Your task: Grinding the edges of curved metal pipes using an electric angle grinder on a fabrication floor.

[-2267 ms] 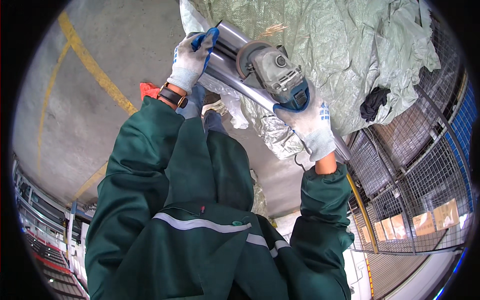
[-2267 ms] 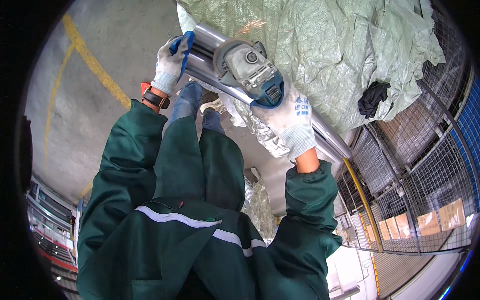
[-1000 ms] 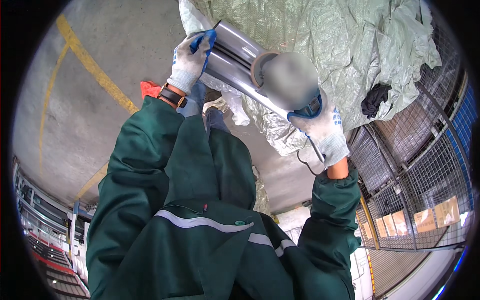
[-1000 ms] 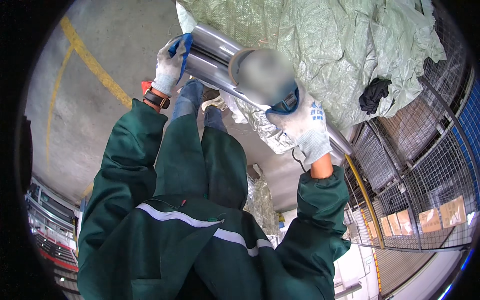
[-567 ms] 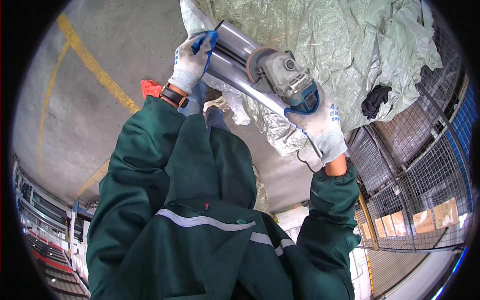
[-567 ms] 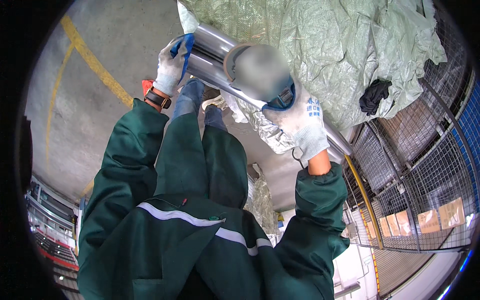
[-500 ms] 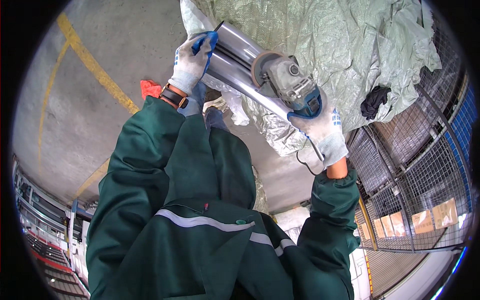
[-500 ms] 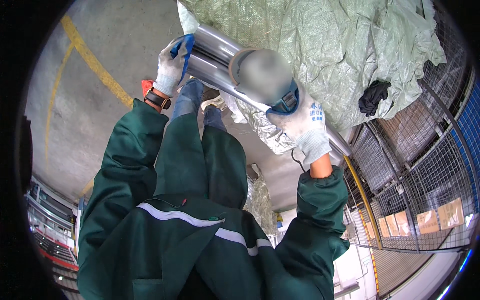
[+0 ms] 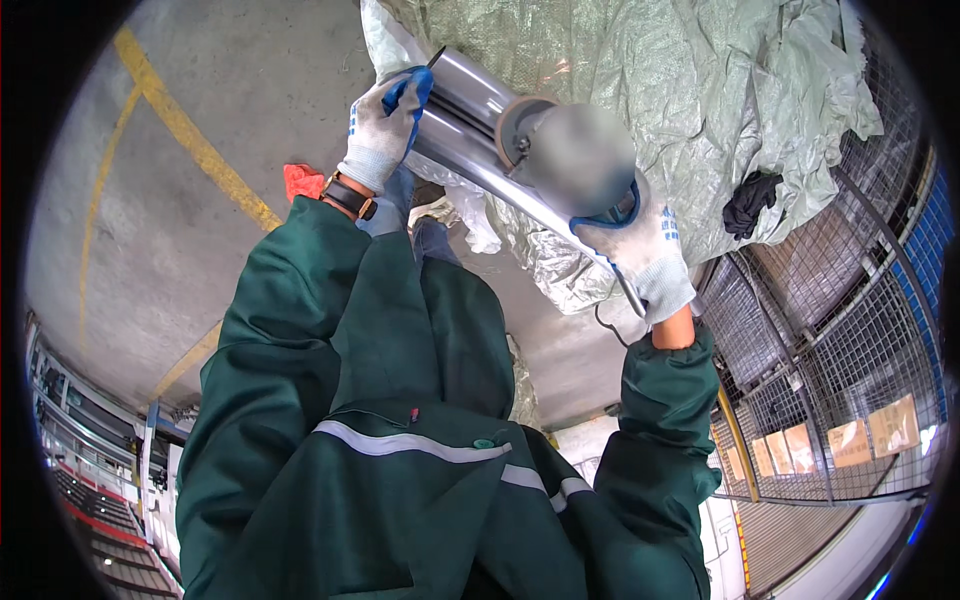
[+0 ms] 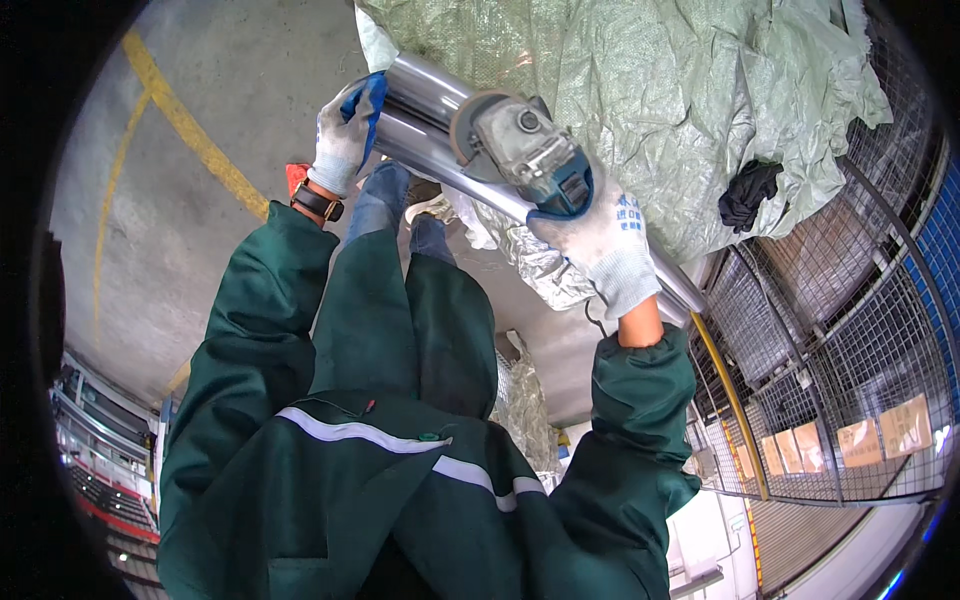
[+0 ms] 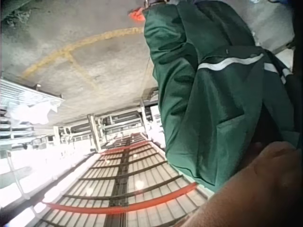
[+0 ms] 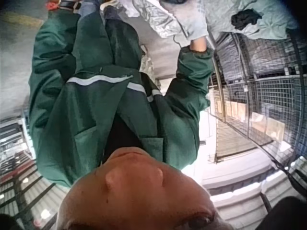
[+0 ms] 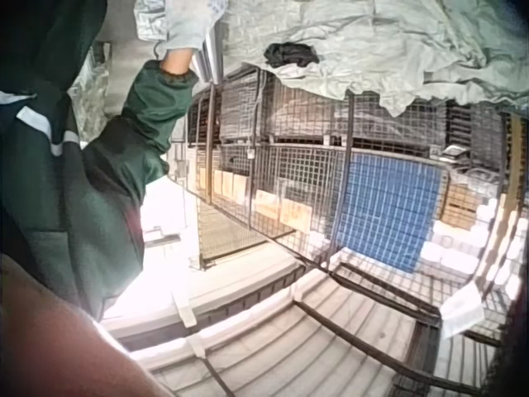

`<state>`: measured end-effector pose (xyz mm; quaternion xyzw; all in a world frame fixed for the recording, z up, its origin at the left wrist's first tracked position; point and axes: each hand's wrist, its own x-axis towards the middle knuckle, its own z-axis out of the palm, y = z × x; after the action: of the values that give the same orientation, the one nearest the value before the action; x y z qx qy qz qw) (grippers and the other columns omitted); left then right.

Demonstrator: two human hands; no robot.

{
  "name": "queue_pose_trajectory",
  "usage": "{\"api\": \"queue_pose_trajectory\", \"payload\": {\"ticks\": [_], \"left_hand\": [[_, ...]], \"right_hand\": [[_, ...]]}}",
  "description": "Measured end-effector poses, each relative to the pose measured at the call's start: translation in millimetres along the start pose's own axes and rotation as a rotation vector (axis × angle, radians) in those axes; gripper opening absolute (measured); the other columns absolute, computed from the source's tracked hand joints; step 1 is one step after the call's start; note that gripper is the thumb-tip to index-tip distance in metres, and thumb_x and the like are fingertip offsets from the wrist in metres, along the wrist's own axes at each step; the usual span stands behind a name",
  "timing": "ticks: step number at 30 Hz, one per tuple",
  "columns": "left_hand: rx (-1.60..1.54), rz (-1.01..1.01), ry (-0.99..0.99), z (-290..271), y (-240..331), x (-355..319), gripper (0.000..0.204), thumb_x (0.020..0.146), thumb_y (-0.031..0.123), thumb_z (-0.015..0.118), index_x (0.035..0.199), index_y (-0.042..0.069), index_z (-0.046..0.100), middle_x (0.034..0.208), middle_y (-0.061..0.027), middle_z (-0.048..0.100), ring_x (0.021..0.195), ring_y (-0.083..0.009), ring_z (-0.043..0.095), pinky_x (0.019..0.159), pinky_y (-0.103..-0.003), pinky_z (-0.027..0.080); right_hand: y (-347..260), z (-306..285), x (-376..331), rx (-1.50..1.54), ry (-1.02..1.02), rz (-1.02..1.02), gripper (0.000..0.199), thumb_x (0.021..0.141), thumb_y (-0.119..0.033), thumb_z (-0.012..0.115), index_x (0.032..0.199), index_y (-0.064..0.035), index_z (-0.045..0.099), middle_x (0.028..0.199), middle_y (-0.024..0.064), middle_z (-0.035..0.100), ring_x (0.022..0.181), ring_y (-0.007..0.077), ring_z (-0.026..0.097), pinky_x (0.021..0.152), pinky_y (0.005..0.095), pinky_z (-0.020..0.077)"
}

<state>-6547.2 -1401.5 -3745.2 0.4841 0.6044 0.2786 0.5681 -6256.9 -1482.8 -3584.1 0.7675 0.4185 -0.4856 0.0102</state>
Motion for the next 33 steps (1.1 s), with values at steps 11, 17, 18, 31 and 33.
{"api": "queue_pose_trajectory", "payload": {"ticks": [11,17,18,31,33], "left_hand": [[0.071,0.038,-0.024,-6.7,3.6,0.0,0.027,0.096,0.011,0.057,0.117,-0.001,0.07,0.105,-0.0048,0.074,0.088,-0.0135,0.064,0.083,-0.025,0.05],[0.062,0.026,-0.053,-5.0,2.5,-2.1,0.028,0.101,0.014,0.056,0.121,-0.002,0.067,0.106,-0.005,0.073,0.091,-0.0119,0.063,0.085,-0.023,0.049],[0.057,0.032,-0.055,-4.9,1.2,-2.6,0.028,0.101,0.014,0.056,0.121,-0.002,0.067,0.105,-0.0048,0.073,0.09,-0.0117,0.062,0.084,-0.023,0.049],[0.085,-0.025,-0.028,-1.6,9.6,5.3,0.024,0.093,0.018,0.065,0.111,0.006,0.074,0.092,-0.0018,0.073,0.075,-0.0138,0.062,0.07,-0.027,0.051],[0.116,0.006,-0.017,-1.9,8.6,6.2,0.024,0.093,0.021,0.066,0.111,0.007,0.074,0.091,-0.0015,0.073,0.075,-0.0135,0.061,0.07,-0.027,0.05]], "right_hand": [[-15.5,-5.8,8.2,0.035,-0.047,0.016,0.076,0.062,-0.028,0.081,0.13,-0.0009,0.059,0.103,0.0193,0.072,0.085,0.0328,0.07,0.077,0.0378,0.0565],[-8.7,-15.2,-2.8,0.072,-0.104,0.064,0.068,0.065,-0.021,0.082,0.124,0.0028,0.06,0.102,0.0159,0.071,0.083,0.0238,0.065,0.078,0.033,0.0554],[-7.1,-15.4,-3.8,0.081,-0.114,0.074,0.065,0.065,-0.019,0.082,0.123,0.0039,0.061,0.102,0.0147,0.071,0.082,0.0209,0.064,0.079,0.0315,0.055],[-12.5,1.9,-15.4,-0.042,0.061,-0.017,0.077,0.063,-0.021,0.084,0.131,0.0032,0.056,0.107,0.019,0.071,0.087,0.0268,0.068,0.081,0.0339,0.0562],[-8.1,1.2,-19.3,-0.068,0.045,0.078,0.079,0.062,-0.021,0.084,0.132,0.0027,0.055,0.108,0.0199,0.071,0.089,0.0283,0.069,0.081,0.0346,0.0562]]}}
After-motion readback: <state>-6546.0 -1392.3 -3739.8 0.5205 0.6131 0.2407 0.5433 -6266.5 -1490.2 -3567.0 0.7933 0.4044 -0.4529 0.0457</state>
